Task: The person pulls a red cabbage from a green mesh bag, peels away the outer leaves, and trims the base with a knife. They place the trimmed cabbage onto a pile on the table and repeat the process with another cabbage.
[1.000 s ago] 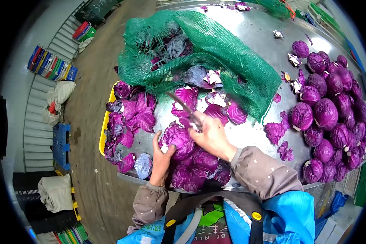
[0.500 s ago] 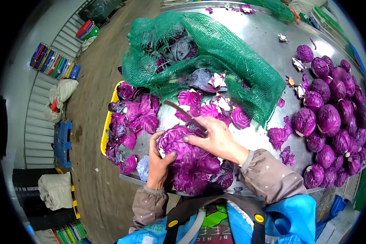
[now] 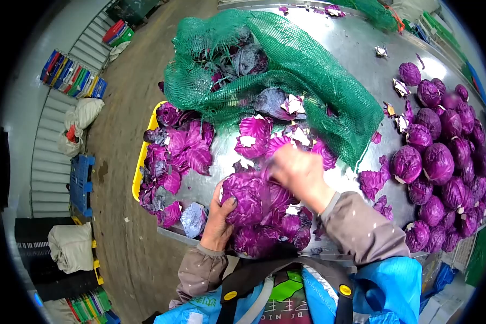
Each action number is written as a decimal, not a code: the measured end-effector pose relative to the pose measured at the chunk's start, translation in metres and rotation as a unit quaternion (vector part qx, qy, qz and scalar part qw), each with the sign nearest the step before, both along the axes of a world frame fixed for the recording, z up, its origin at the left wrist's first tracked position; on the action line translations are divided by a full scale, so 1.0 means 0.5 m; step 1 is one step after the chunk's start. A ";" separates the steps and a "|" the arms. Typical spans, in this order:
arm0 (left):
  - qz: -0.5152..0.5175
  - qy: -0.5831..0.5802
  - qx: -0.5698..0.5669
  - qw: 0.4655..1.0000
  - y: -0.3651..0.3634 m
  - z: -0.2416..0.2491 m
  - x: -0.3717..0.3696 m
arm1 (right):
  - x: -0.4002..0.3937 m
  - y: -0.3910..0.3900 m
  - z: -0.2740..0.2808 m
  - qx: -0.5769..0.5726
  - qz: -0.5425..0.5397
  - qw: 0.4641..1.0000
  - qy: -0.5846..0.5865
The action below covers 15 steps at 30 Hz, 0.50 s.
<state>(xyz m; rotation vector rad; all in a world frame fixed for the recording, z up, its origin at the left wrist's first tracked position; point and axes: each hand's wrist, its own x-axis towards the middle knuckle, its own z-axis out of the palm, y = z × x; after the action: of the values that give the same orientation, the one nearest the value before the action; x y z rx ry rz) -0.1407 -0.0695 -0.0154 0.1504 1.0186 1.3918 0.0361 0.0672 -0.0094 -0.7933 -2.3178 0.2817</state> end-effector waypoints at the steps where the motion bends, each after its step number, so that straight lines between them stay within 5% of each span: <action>1: -0.020 0.054 0.031 0.998 0.000 0.000 -0.006 | 0.010 0.024 -0.009 -0.089 -0.063 0.994 0.010; 3: -0.046 0.170 0.067 0.982 0.004 0.010 -0.008 | 0.030 0.053 0.014 -0.298 -0.098 0.949 -0.020; 4: -0.044 0.169 0.063 0.983 0.004 0.012 -0.006 | 0.024 0.044 0.024 -0.301 -0.096 0.949 -0.022; 6: -0.078 0.333 0.105 0.934 0.013 0.016 -0.005 | -0.011 0.007 0.057 -0.292 0.121 0.941 0.121; 7: -0.082 0.316 0.101 0.940 0.018 0.017 -0.002 | -0.014 -0.001 0.070 -0.313 0.143 0.938 0.043; 15: -0.115 0.337 0.122 0.927 0.019 0.005 -0.012 | -0.006 -0.027 0.092 -0.215 0.164 0.961 -0.051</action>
<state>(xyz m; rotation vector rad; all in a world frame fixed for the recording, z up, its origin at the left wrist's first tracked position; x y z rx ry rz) -0.1465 -0.0597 -0.0130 0.9577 1.3258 1.2623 0.0329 0.0539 0.0364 -0.6271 -2.5171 0.9365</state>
